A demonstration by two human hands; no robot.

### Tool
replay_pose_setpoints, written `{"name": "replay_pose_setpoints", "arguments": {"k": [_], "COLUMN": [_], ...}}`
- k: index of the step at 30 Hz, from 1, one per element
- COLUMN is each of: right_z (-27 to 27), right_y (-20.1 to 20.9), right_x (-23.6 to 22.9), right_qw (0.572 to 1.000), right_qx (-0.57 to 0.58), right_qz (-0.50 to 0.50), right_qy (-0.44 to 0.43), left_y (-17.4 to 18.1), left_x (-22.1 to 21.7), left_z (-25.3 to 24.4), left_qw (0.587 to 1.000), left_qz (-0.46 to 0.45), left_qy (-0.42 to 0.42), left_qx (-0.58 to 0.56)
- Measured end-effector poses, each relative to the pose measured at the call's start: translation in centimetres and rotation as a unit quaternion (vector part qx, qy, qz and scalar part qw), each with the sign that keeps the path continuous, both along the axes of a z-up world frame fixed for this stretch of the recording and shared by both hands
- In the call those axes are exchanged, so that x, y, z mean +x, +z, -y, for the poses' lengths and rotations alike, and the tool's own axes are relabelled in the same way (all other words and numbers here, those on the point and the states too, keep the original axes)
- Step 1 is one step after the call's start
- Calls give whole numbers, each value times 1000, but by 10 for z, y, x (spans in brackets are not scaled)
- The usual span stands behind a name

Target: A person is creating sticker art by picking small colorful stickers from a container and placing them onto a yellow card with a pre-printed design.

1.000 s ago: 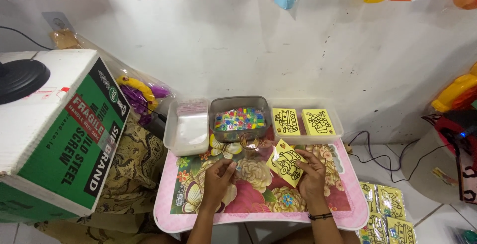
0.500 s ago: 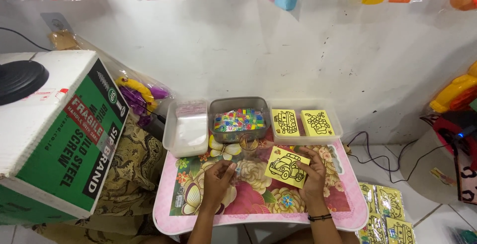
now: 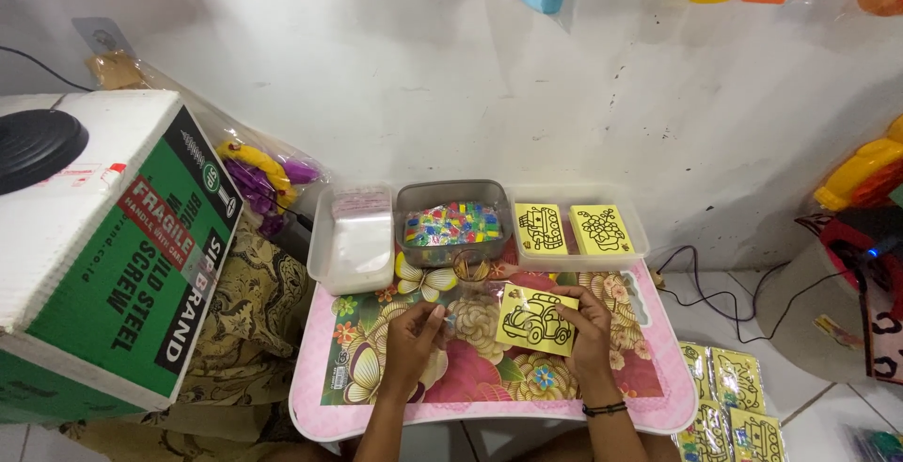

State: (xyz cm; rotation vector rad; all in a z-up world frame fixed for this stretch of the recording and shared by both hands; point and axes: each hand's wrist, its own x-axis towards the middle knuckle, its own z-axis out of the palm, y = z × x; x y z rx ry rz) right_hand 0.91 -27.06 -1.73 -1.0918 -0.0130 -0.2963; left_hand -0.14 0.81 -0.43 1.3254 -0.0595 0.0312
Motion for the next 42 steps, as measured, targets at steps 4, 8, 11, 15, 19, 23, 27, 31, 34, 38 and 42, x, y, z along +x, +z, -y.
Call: {"name": "replay_pose_setpoints", "arguments": {"k": [4, 8, 11, 15, 19, 23, 27, 31, 34, 38, 42], "right_z": [-1, 1, 0, 1, 2, 1, 1, 2, 3, 3, 2], "right_y": [0, -5, -4, -5, -4, -2, -3, -5, -7, -6, -3], "right_x": [0, 1, 1, 1, 1, 1, 1, 1, 2, 2, 1], "right_qw": [1000, 1000, 1000, 1000, 1000, 1000, 1000, 1000, 1000, 1000, 1000], "right_qx": [-23, -20, -18, -10, 16, 0, -16, -2, 20, 25, 10], "right_qz": [5, -3, -2, -8, -13, -9, -6, 0, 6, 4, 4], "right_qy": [5, -5, -13, -25, -20, -18, -17, -19, -13, -9, -14], "left_y": [5, 3, 2, 5, 6, 11, 8, 11, 12, 8, 10], "left_x": [-2, -2, -2, -2, -2, -4, -3, -3, -2, 0, -1], "left_z": [-1, 0, 1, 3, 3, 3, 4, 5, 6, 7, 7], "left_qw": [1000, 1000, 1000, 998, 999, 998, 998, 997, 990, 991, 993], "left_qz": [9, 24, 13, -3, -8, -23, -28, -18, -1, 12, 0], "left_qy": [0, 2, 11, 38, 36, 35, 36, 50, 70, 84, 81], "left_qx": [19, 19, 15, 40, 20, 47, 38, 64, 120, 105, 85]}}
